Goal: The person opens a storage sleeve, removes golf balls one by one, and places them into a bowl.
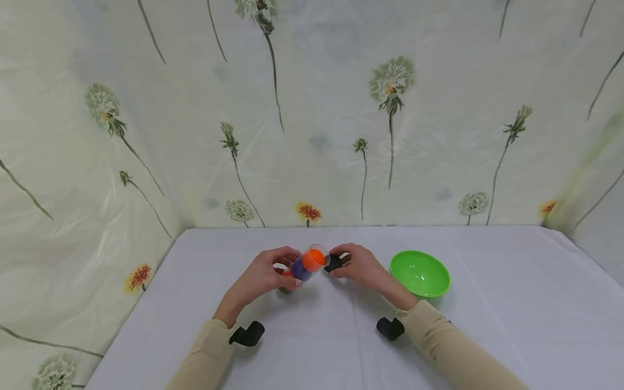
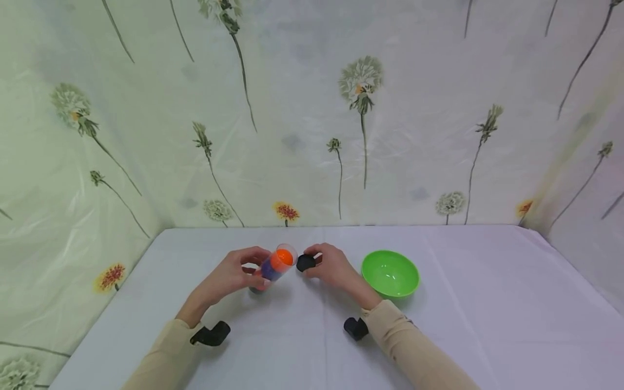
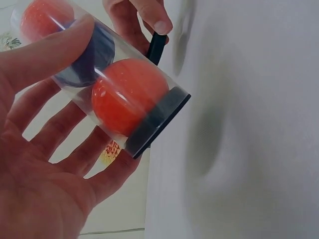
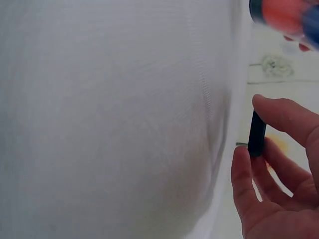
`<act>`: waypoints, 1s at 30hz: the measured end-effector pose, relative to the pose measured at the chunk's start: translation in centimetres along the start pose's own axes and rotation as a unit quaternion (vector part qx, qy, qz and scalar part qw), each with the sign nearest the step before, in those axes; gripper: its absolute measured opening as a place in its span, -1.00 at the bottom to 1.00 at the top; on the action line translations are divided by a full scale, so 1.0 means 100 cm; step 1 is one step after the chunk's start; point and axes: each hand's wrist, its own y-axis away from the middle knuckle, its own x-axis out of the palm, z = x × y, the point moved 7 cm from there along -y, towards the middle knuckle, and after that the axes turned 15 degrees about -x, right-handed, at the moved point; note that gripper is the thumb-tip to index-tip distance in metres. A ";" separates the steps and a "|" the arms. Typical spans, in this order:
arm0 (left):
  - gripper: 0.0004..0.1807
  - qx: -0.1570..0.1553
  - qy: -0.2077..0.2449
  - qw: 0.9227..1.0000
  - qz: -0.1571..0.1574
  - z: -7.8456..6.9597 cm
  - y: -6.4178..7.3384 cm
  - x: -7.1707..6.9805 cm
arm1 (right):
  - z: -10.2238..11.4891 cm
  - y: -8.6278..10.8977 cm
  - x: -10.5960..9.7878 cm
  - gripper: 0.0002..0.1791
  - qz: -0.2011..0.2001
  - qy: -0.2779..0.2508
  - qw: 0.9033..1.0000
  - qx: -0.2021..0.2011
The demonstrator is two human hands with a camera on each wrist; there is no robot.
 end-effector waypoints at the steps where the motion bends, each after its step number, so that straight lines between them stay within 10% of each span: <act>1: -0.54 0.001 0.000 1.000 0.000 -0.001 0.000 -0.001 | -0.001 -0.001 0.001 -0.51 0.004 0.000 1.000 0.002; 30: -0.52 -0.007 0.012 1.000 0.001 0.004 0.002 -0.003 | -0.011 -0.013 0.007 -0.55 0.035 0.026 0.999 -0.006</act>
